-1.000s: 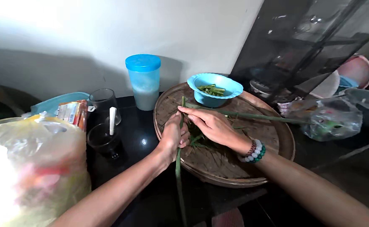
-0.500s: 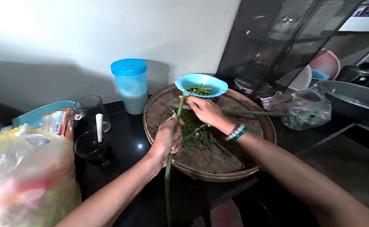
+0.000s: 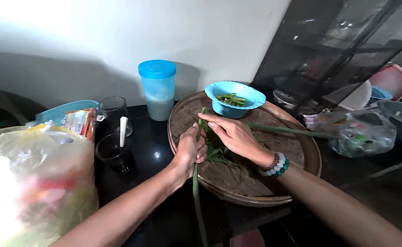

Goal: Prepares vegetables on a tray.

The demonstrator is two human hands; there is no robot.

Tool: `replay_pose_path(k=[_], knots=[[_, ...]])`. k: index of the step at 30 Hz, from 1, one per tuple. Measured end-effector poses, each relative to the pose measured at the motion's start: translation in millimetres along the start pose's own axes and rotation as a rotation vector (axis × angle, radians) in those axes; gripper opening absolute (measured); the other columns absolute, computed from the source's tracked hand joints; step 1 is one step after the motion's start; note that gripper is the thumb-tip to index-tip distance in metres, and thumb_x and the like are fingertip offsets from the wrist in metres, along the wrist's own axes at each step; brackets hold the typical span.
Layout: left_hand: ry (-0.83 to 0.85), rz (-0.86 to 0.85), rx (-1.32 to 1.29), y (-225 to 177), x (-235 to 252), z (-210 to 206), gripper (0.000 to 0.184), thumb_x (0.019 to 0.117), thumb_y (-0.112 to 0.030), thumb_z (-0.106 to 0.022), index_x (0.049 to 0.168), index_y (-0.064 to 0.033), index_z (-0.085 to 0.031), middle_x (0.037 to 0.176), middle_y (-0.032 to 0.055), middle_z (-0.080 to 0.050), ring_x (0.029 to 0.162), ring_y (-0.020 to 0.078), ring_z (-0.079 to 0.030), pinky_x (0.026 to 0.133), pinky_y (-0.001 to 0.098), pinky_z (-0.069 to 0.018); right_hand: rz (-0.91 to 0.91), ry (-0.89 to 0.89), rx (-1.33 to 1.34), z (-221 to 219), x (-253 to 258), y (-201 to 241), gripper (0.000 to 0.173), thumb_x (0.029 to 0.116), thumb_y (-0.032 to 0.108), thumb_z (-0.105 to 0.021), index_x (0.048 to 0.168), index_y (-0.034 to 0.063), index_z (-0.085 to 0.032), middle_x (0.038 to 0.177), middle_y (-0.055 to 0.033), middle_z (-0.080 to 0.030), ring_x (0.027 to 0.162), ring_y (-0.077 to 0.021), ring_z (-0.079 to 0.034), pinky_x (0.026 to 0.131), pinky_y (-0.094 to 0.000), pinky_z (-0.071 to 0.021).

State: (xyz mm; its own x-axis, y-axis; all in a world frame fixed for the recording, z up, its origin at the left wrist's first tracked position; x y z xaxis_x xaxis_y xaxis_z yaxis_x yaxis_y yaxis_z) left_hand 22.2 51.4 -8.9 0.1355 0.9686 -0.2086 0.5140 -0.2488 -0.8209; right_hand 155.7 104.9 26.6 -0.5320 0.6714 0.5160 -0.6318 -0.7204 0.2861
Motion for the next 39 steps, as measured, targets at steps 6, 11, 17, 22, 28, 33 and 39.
replay_pose_path(k=[6,11,17,22,28,33,39], knots=[[0.039,-0.002,0.084,4,-4,-7,0.048,0.1135,-0.041,-0.024,0.095,-0.0065,-0.052,0.053,-0.0041,-0.034,0.037,0.0044,-0.033,0.036,0.0167,-0.0305,-0.272,-0.017,0.063,13,3,-50,0.041,0.1117,0.039,-0.037,0.141,0.0267,-0.063,0.129,-0.0028,-0.070,0.106,-0.0278,-0.070,0.085,-0.0618,-0.0523],[-0.026,-0.031,0.048,-1,4,0,0.047,0.1135,-0.041,-0.024,0.094,-0.0077,-0.051,0.054,-0.0048,-0.033,0.039,0.0041,-0.031,0.037,0.0165,-0.0295,-0.011,-0.033,0.069,13,-3,-3,0.040,0.1107,0.037,-0.037,0.140,0.0291,-0.063,0.141,0.0092,-0.063,0.121,-0.0106,-0.065,0.100,-0.0472,-0.0549],[-0.037,-0.082,0.177,1,2,0,0.046,0.1138,-0.039,-0.024,0.093,-0.0087,-0.051,0.052,-0.0055,-0.030,0.039,0.0037,-0.028,0.038,0.0172,-0.0258,-0.001,0.016,-0.051,4,-3,1,0.040,0.1106,0.038,-0.039,0.146,0.0414,-0.056,0.127,0.0066,-0.071,0.096,-0.0183,-0.072,0.075,-0.0529,-0.0569],[0.050,-0.053,0.189,5,-3,-7,0.047,0.1137,-0.039,-0.024,0.102,-0.0060,-0.055,0.054,-0.0037,-0.035,0.039,0.0042,-0.032,0.037,0.0173,-0.0300,-0.243,0.016,0.016,17,-3,-42,0.041,0.1118,0.039,-0.036,0.142,0.0275,-0.062,0.127,-0.0035,-0.071,0.101,-0.0289,-0.071,0.081,-0.0624,-0.0537],[0.018,-0.013,-0.067,-1,4,1,0.035,0.1144,-0.035,-0.022,0.111,-0.0102,-0.047,0.055,-0.0050,-0.034,0.036,0.0015,-0.030,0.034,0.0140,-0.0289,-0.001,-0.003,0.046,7,-5,2,0.042,0.1113,0.037,-0.035,0.146,0.0306,-0.058,0.142,0.0090,-0.063,0.117,-0.0126,-0.067,0.096,-0.0491,-0.0561],[0.015,-0.013,-0.143,-1,5,5,0.027,0.1144,-0.025,-0.024,0.097,-0.0147,-0.042,0.053,-0.0076,-0.027,0.036,0.0011,-0.027,0.035,0.0137,-0.0270,0.062,0.026,-0.022,-8,-8,13,0.040,0.1101,0.039,-0.040,0.147,0.0409,-0.056,0.111,0.0025,-0.074,0.086,-0.0167,-0.071,0.070,-0.0473,-0.0572],[0.065,0.064,-0.170,3,0,0,0.030,0.1142,-0.026,-0.025,0.105,-0.0092,-0.048,0.053,-0.0082,-0.028,0.035,-0.0007,-0.028,0.034,0.0119,-0.0283,-0.092,0.018,-0.050,1,-2,-16,0.040,0.1110,0.039,-0.038,0.146,0.0398,-0.057,0.128,0.0047,-0.071,0.100,-0.0217,-0.072,0.080,-0.0564,-0.0565]])
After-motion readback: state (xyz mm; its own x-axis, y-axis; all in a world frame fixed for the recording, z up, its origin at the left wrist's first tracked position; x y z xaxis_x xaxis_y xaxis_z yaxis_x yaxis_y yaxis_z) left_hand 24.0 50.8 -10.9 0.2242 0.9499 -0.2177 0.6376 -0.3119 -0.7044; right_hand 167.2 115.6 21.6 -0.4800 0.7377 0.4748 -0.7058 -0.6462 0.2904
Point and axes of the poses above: each hand's wrist, its own x-axis towards the middle knuckle, its own z-axis out of the back of the hand, y = z × x, the point moved 6 cm from there along x, towards the middle knuckle
